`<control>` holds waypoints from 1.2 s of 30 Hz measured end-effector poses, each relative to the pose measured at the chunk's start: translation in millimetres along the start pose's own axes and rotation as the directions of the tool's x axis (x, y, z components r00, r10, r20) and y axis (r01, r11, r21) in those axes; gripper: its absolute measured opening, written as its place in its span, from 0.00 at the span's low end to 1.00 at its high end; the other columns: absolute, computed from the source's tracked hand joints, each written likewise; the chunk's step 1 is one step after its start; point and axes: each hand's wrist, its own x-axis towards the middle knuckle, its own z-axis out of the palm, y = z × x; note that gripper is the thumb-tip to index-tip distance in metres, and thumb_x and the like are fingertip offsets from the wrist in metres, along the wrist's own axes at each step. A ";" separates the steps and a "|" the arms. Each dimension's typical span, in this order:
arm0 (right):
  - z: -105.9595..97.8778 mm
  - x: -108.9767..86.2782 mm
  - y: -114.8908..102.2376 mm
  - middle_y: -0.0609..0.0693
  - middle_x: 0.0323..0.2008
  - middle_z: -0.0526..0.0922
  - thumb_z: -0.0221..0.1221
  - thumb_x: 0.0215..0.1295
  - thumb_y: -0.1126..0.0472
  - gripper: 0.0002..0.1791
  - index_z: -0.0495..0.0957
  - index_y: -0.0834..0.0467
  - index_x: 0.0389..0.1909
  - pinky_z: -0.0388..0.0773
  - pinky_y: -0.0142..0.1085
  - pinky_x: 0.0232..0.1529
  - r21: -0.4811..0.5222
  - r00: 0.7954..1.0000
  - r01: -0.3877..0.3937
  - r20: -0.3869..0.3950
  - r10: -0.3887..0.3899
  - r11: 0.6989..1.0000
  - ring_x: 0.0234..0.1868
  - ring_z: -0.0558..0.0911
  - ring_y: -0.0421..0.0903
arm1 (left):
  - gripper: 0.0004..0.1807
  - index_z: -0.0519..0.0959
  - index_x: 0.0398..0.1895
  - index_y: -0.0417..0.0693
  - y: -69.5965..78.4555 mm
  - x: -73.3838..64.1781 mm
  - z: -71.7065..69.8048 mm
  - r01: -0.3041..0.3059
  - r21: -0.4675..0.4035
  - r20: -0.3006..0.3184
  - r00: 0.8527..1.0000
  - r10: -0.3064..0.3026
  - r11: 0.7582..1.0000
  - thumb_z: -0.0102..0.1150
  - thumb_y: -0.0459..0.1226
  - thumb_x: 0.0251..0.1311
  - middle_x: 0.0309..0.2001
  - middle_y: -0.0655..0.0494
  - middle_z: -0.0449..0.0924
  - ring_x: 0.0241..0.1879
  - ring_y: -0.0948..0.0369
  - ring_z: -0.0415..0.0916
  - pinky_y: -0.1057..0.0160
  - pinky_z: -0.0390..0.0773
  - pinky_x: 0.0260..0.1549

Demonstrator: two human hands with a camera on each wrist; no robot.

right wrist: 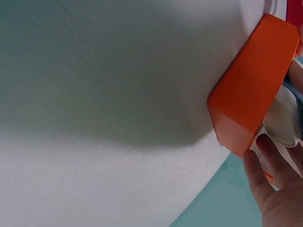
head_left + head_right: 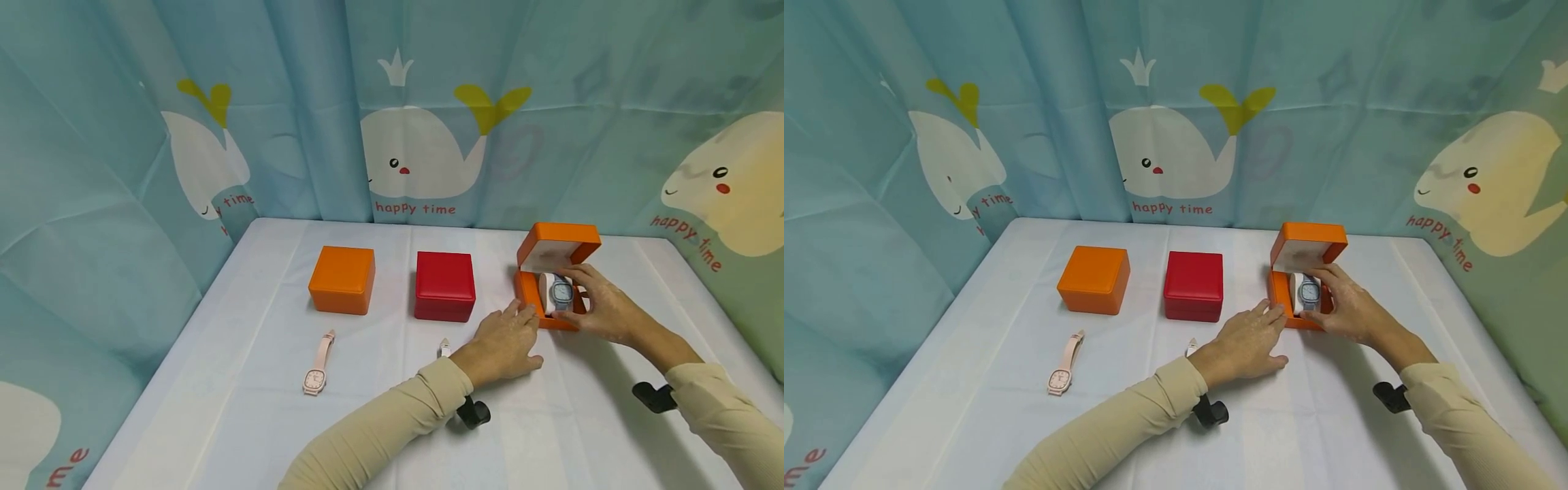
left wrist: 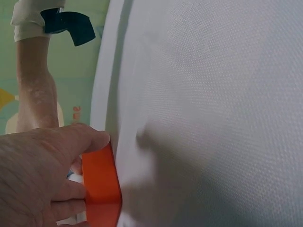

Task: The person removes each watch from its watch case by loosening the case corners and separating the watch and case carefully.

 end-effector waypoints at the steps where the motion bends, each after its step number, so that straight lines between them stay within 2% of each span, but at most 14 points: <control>1: 0.0 -0.4 0.0 0.61 0.59 0.69 0.78 0.51 0.64 0.43 0.69 0.65 0.67 0.78 0.61 0.47 0.002 1.000 0.006 -0.004 -0.006 1.000 0.51 0.77 0.63 | 0.41 0.63 0.78 0.56 0.0 0.0 0.0 -0.002 -0.001 -0.001 1.000 0.002 1.000 0.55 0.62 0.68 0.78 0.63 0.54 0.77 0.60 0.48 0.62 0.59 0.69; 8: 1.5 -2.6 -0.4 0.59 0.59 0.69 0.78 0.49 0.68 0.42 0.69 0.66 0.66 0.77 0.58 0.49 0.002 0.998 0.050 -0.033 -0.050 0.999 0.51 0.78 0.61 | 0.40 0.64 0.78 0.55 -0.3 -0.5 0.4 -0.009 0.001 -0.016 1.000 0.009 1.000 0.55 0.62 0.68 0.78 0.63 0.55 0.77 0.60 0.49 0.62 0.60 0.69; 13: 1.0 -4.8 0.0 0.59 0.58 0.69 0.79 0.46 0.70 0.44 0.69 0.67 0.65 0.78 0.55 0.47 -0.022 0.995 0.085 -0.056 -0.086 0.996 0.50 0.78 0.60 | 0.40 0.63 0.78 0.56 1.2 1.2 0.9 -0.009 0.000 -0.005 1.000 0.009 1.000 0.54 0.62 0.68 0.78 0.63 0.54 0.77 0.60 0.48 0.62 0.59 0.69; 16: 0.9 -5.0 1.0 0.59 0.58 0.69 0.79 0.44 0.72 0.44 0.69 0.68 0.64 0.81 0.35 0.48 -0.020 0.992 0.106 -0.073 -0.107 0.994 0.49 0.78 0.59 | 0.40 0.63 0.78 0.56 1.9 1.6 1.1 -0.004 0.003 0.002 1.000 0.004 1.000 0.54 0.63 0.68 0.79 0.64 0.53 0.77 0.60 0.47 0.62 0.59 0.69; 18: 1.0 -4.8 1.6 0.60 0.57 0.69 0.80 0.42 0.74 0.45 0.69 0.68 0.63 0.76 0.22 0.47 -0.011 0.988 0.122 -0.093 -0.123 0.992 0.48 0.78 0.59 | 0.41 0.63 0.78 0.56 2.1 1.4 1.2 -0.001 0.005 0.002 1.000 0.001 1.000 0.54 0.63 0.68 0.79 0.64 0.53 0.77 0.60 0.47 0.62 0.58 0.69; 20: 0.8 -4.5 2.0 0.60 0.56 0.69 0.80 0.39 0.76 0.45 0.69 0.69 0.62 0.68 0.14 0.48 0.001 0.983 0.139 -0.118 -0.138 0.990 0.48 0.78 0.59 | 0.40 0.63 0.78 0.57 1.8 0.8 1.1 0.004 0.000 0.003 1.000 -0.004 1.000 0.53 0.63 0.68 0.79 0.64 0.53 0.77 0.60 0.47 0.60 0.56 0.70; 22: 0.3 -4.5 1.7 0.60 0.55 0.69 0.80 0.36 0.77 0.46 0.70 0.69 0.61 0.68 0.15 0.48 0.008 0.978 0.151 -0.144 -0.149 0.988 0.49 0.78 0.56 | 0.40 0.64 0.78 0.57 1.0 -0.1 1.3 0.006 -0.027 -0.004 1.000 -0.007 1.000 0.54 0.63 0.68 0.79 0.64 0.53 0.77 0.60 0.46 0.59 0.54 0.71; 25: -0.6 -5.5 0.9 0.59 0.54 0.70 0.80 0.34 0.78 0.46 0.70 0.69 0.60 0.69 0.16 0.48 0.013 0.973 0.160 -0.170 -0.155 0.987 0.52 0.75 0.44 | 0.40 0.65 0.77 0.57 -0.4 -1.6 2.1 0.005 -0.069 -0.021 1.000 -0.006 0.998 0.54 0.63 0.67 0.78 0.63 0.54 0.78 0.59 0.46 0.57 0.53 0.72; 27: -1.6 -6.3 0.1 0.58 0.53 0.70 0.80 0.34 0.78 0.46 0.71 0.69 0.60 0.70 0.17 0.48 0.017 0.973 0.155 -0.178 -0.149 0.988 0.52 0.72 0.39 | 0.40 0.66 0.77 0.56 -0.8 -2.1 3.0 0.000 -0.082 -0.042 0.999 -0.003 0.997 0.54 0.63 0.67 0.78 0.62 0.55 0.77 0.59 0.47 0.57 0.54 0.72; 32: -5.1 -7.9 -0.4 0.58 0.53 0.70 0.80 0.35 0.77 0.45 0.71 0.68 0.60 0.69 0.16 0.47 0.018 0.976 0.131 -0.176 -0.126 0.991 0.51 0.73 0.40 | 0.40 0.64 0.78 0.54 -1.2 -1.7 3.5 -0.009 -0.076 -0.072 0.997 0.004 0.997 0.52 0.62 0.69 0.78 0.60 0.55 0.78 0.57 0.46 0.57 0.53 0.72; 36: -6.7 -10.0 0.6 0.58 0.53 0.70 0.80 0.37 0.77 0.44 0.71 0.68 0.59 0.69 0.15 0.47 0.029 0.977 0.126 -0.174 -0.120 0.992 0.51 0.70 0.32 | 0.39 0.63 0.78 0.52 -1.2 -2.4 2.9 -0.014 -0.101 -0.105 0.995 0.004 0.995 0.52 0.61 0.70 0.78 0.57 0.56 0.77 0.57 0.47 0.59 0.52 0.72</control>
